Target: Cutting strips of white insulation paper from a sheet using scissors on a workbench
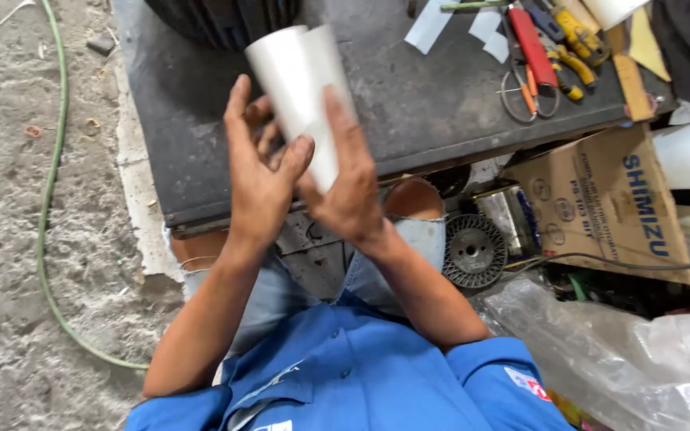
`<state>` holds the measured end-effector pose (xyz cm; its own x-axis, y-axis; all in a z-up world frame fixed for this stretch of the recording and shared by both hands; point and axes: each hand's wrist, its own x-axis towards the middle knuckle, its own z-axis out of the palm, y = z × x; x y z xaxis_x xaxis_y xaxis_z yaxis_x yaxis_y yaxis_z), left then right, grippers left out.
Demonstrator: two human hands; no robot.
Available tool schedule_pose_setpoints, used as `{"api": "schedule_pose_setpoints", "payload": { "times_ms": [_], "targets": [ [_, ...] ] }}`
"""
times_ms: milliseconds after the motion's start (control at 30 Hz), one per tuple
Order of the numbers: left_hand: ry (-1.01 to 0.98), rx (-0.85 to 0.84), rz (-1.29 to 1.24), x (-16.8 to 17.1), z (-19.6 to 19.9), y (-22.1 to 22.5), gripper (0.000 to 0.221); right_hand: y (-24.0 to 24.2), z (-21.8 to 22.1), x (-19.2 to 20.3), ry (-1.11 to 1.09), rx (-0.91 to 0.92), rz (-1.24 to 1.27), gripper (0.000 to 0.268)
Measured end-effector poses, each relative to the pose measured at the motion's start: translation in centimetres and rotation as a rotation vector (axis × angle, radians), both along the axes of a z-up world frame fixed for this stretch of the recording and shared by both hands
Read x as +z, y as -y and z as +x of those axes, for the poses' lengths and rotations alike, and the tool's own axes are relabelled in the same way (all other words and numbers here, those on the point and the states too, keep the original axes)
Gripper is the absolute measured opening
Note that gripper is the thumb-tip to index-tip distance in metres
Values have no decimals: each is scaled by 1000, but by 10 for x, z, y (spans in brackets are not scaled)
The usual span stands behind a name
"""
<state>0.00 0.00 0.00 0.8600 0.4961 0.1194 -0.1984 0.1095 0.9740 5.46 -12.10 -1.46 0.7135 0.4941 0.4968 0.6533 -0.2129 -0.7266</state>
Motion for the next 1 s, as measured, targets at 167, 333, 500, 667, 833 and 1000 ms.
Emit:
{"api": "schedule_pose_setpoints", "payload": {
  "times_ms": [167,333,500,667,833,1000],
  "targets": [
    [19,103,126,-14,24,-2,84,15,8,4,-86,104,49,63],
    [60,-57,4,-21,26,0,85,26,45,-15,187,-371,-194,52],
    [141,-73,-21,-29,30,3,85,36,46,-13,-217,-218,90,51],
    [87,-66,126,-41,27,1,79,38,46,-18,-231,-158,176,46],
    [31,25,320,-40,28,5,76,33,44,-19,-142,-97,183,45],
    [-105,174,1171,-31,34,-6,75,31,48,-16,-133,-74,184,44]
  ]
}}
